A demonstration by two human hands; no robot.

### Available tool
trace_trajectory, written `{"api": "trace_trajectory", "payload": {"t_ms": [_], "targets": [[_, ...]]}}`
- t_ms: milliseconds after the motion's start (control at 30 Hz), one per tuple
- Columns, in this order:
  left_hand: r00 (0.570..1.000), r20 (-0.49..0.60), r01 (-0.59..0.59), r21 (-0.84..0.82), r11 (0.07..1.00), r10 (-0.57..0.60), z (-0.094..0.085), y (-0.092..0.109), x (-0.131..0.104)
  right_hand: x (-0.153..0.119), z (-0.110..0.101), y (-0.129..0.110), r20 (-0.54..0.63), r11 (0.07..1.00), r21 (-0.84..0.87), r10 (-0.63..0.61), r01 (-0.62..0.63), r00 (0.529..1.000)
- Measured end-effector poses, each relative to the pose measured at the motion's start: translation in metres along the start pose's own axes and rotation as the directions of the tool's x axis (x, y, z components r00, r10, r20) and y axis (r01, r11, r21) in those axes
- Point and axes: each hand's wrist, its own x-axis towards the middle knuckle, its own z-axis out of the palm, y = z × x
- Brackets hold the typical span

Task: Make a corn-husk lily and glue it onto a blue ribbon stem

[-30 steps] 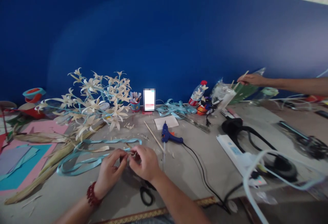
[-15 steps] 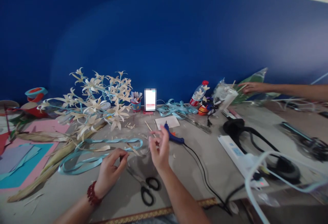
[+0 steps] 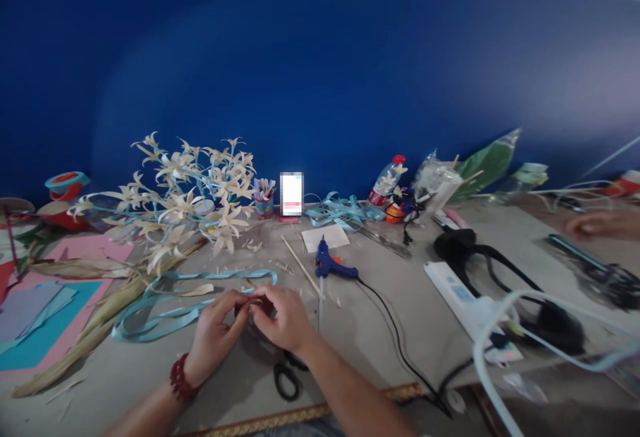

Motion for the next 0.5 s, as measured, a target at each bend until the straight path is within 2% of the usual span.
{"api": "trace_trajectory", "payload": {"t_ms": [233, 400, 500], "targets": [[1.0, 0.025, -0.014, 0.022, 1.0, 0.013, 0.0007, -0.0007, -0.0012, -0.0009, 0.0008, 0.0046, -0.013, 0.998, -0.02, 0.061, -0.061, 0.998], [0.999, 0.022, -0.026, 0.021, 0.999, 0.026, 0.0009, 0.0023, -0.0004, -0.0036, 0.0059, 0.0059, -0.023, 0.993, -0.112, 0.024, -0.027, 0.999], [1.0, 0.019, -0.019, 0.023, 1.0, 0.018, -0.0001, 0.002, 0.001, -0.0062, 0.0077, 0.0072, -0.075, 0.983, -0.182, -0.019, 0.005, 0.997]]}}
